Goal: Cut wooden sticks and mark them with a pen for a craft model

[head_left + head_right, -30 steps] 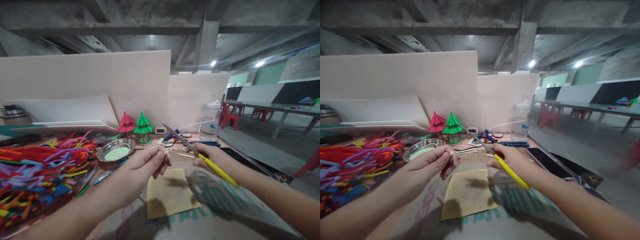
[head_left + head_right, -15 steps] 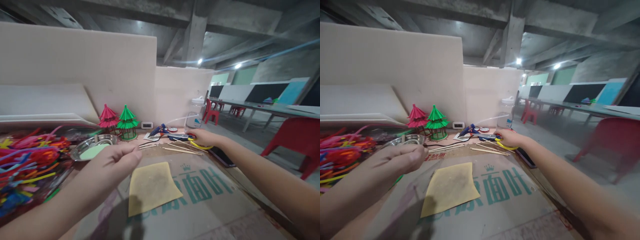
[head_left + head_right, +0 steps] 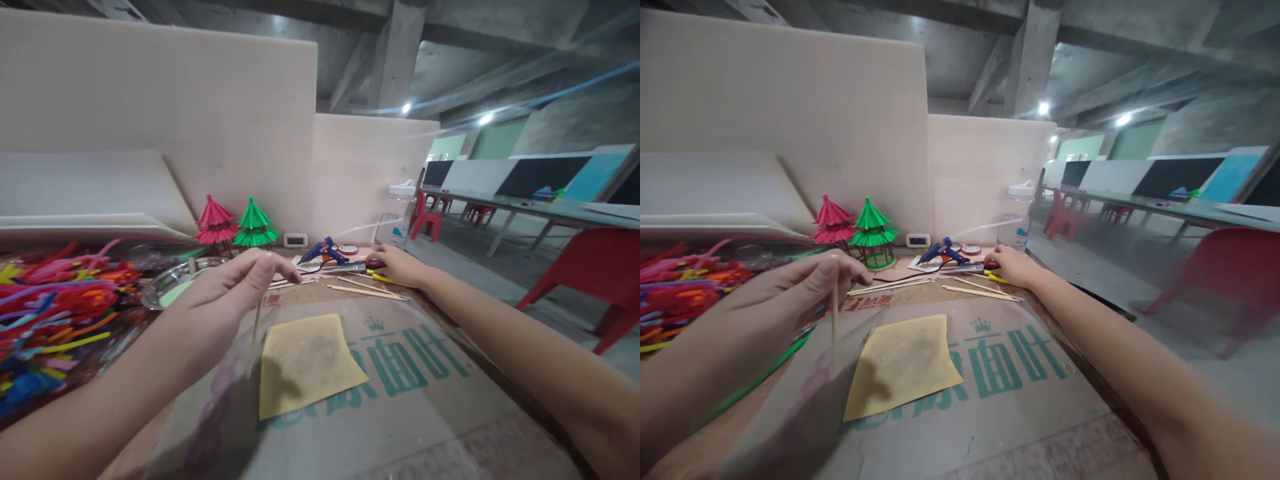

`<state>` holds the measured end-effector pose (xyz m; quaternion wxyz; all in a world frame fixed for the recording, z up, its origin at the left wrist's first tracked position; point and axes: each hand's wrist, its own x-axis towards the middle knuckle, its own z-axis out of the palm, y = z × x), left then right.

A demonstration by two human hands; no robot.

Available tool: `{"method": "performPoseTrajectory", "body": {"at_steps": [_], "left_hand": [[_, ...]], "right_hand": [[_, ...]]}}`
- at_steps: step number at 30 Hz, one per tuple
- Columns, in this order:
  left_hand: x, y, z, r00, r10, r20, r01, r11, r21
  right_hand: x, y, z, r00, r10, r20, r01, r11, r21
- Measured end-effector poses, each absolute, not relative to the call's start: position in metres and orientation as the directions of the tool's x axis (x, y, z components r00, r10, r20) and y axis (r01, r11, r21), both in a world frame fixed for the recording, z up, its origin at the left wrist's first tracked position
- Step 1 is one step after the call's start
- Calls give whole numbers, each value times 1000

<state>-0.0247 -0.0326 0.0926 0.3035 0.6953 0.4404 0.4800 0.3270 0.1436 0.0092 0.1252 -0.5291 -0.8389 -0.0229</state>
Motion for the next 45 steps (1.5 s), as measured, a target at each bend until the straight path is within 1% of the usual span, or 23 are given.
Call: {"method": "performPoseTrajectory", "body": {"at_steps": [2, 4, 7, 8, 9, 10, 11, 12, 14, 16, 17, 18, 19, 20, 21, 23, 25, 29, 31, 33, 36, 41, 45], "left_hand": [[-25, -32, 94, 151, 906, 395, 241, -421, 874], [-23, -30, 94, 142, 918, 370, 100, -385, 918], [-16, -25, 88, 133, 950, 284, -78, -276, 958], [-12, -22, 84, 147, 957, 251, -100, -238, 966], [-9, -20, 79, 173, 960, 220, -107, -203, 973], [-6, -18, 73, 211, 958, 196, -101, -179, 979], [-4, -16, 67, 257, 950, 178, -79, -163, 983], [-3, -14, 61, 303, 939, 163, -39, -158, 987], [-4, -13, 48, 371, 918, 140, 95, -187, 978], [-10, -15, 36, 367, 911, 188, 276, -299, 913], [-14, -18, 31, 358, 902, 243, 381, -379, 843], [-18, -20, 25, 367, 881, 299, 482, -455, 748], [-21, -23, 20, 399, 852, 340, 565, -520, 640], [-25, -26, 15, 446, 824, 348, 626, -566, 537], [-27, -28, 11, 500, 804, 323, 663, -595, 455], [-29, -30, 3, 578, 779, 243, 686, -626, 372], [-28, -29, -3, 612, 769, 184, 693, -634, 343], [-26, -23, -7, 638, 756, 145, 700, -648, 299], [-26, -20, -7, 662, 735, 147, 685, -673, 279], [-26, -19, -7, 685, 713, 150, 666, -696, 268], [-26, -19, -7, 680, 718, 149, 676, -692, 253], [-25, -20, -7, 682, 719, 136, 679, -691, 248], [-25, -20, -7, 671, 729, 132, 690, -680, 248]], "right_hand": [[323, 133, 14, -385, 874, 295, 895, 432, -109], [311, 115, 18, -373, 856, 357, 884, 445, -143], [277, 70, 20, -406, 807, 428, 819, 529, -221], [263, 52, 21, -435, 777, 455, 765, 585, -268], [249, 33, 23, -465, 724, 510, 613, 678, -405], [235, 15, 26, -484, 662, 572, 440, 750, -494], [224, 0, 30, -475, 608, 636, 293, 791, -537], [214, -13, 34, -473, 589, 656, 225, 800, -556], [202, -26, 41, -402, 577, 711, 153, 808, -569], [199, -23, 41, -300, 637, 710, 149, 767, -624], [199, -18, 38, -259, 676, 690, 169, 735, -657], [201, -11, 32, -232, 715, 660, 204, 699, -686], [203, -4, 25, -225, 748, 625, 249, 664, -705], [205, 2, 18, -245, 771, 587, 297, 636, -712], [206, 6, 10, -292, 784, 547, 340, 620, -707], [207, 10, -4, -423, 779, 463, 405, 620, -672], [205, 8, -11, -512, 771, 379, 441, 614, -654], [203, -2, -10, -536, 789, 300, 479, 577, -661], [203, -5, -7, -602, 735, 313, 467, 641, -608], [204, -6, -5, -651, 671, 356, 465, 723, -511], [205, -4, -6, -656, 640, 401, 515, 767, -382], [205, -4, -7, -682, 599, 418, 486, 800, -353], [203, -7, -6, -656, 605, 452, 505, 796, -333]]}}
